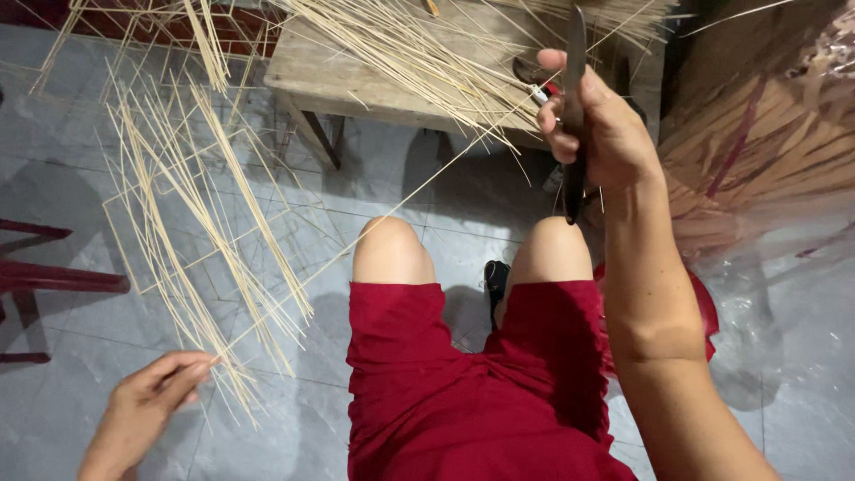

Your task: The person sits on a red plastic stool and uses a knife to sharpen thin wooden sticks. They repeatedly pick up sticks from a pile on a wooden bench, sharpen one end, and place them on the floor.

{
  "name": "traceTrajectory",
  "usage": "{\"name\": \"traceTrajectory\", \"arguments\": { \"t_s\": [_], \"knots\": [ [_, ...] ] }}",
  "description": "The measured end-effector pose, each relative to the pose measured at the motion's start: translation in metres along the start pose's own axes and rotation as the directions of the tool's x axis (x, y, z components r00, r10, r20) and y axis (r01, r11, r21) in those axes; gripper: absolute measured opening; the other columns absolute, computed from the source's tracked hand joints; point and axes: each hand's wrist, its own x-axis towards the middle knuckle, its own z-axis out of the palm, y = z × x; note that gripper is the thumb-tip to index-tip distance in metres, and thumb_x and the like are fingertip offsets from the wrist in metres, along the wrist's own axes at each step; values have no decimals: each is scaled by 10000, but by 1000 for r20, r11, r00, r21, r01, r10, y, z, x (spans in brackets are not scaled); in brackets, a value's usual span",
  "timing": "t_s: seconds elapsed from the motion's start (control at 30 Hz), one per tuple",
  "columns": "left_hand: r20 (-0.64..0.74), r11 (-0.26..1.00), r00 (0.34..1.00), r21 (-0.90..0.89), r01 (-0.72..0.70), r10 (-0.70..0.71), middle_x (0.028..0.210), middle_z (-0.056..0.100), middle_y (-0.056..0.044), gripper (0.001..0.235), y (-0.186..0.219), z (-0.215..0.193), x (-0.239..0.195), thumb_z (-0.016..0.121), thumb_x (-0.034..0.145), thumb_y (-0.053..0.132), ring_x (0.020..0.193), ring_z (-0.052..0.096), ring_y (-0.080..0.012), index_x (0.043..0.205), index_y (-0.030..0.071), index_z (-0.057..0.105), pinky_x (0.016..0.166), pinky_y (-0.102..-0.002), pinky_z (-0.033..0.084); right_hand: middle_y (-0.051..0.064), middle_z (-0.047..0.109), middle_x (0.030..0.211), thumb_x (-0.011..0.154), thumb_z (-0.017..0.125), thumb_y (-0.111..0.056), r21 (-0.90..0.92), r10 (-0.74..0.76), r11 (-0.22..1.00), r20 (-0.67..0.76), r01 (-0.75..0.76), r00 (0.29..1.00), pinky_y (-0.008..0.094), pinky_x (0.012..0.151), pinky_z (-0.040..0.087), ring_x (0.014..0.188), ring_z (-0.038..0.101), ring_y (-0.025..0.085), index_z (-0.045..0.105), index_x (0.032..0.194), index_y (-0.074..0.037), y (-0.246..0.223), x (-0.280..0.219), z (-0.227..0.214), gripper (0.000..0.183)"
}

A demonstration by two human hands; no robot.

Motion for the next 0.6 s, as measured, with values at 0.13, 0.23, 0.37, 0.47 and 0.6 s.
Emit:
{"name": "traceTrajectory", "arguments": {
  "t_s": [0.13, 0.23, 0.37, 0.47, 0.6],
  "knots": [
    [-62, 989, 991, 75, 124, -119, 889, 739, -73, 256, -37, -31, -1, 655, 975, 158, 781, 626, -148, 1159, 56, 801, 723, -295, 533, 51, 643, 891, 1113, 516, -517, -122, -27, 992, -50, 21, 998, 234, 562, 376, 616, 430, 93, 480, 1561, -123, -2, -4, -1, 598],
    [-95, 979, 985, 130, 158, -147, 877, 735, -93, 253, -54, -42, 2, 655, 988, 172, 785, 640, -171, 1160, 58, 802, 733, -316, 546, 46, 645, 910, 1109, 541, -491, -128, -48, 991, -40, 43, 998, 242, 578, 392, 645, 443, 96, 467, 1579, -118, -1, -7, 0, 605],
    [-182, 968, 966, 138, 209, -183, 880, 731, -104, 236, -65, -52, 3, 664, 1002, 167, 810, 648, -182, 1152, 41, 797, 752, -332, 545, 46, 651, 925, 1103, 586, -399, -70, -74, 995, -24, 72, 997, 254, 602, 406, 683, 472, 108, 440, 1620, -127, -3, -12, -4, 602],
    [-185, 967, 972, 178, 181, -148, 873, 722, -120, 236, -67, -61, 0, 686, 1009, 175, 793, 603, -203, 1169, 50, 806, 716, -342, 516, 49, 654, 917, 1119, 605, -320, -62, -80, 995, -52, 77, 995, 256, 640, 406, 720, 491, 116, 437, 1647, -112, -8, -18, -9, 592],
    [-182, 988, 980, 113, 107, -85, 887, 740, -80, 244, -67, -65, -2, 652, 991, 185, 798, 648, -145, 1149, 51, 780, 697, -301, 521, 52, 663, 954, 1121, 597, -254, -44, -83, 996, -97, 79, 992, 263, 650, 435, 731, 520, 114, 452, 1633, -101, -13, -26, -11, 554]
  ]
}}
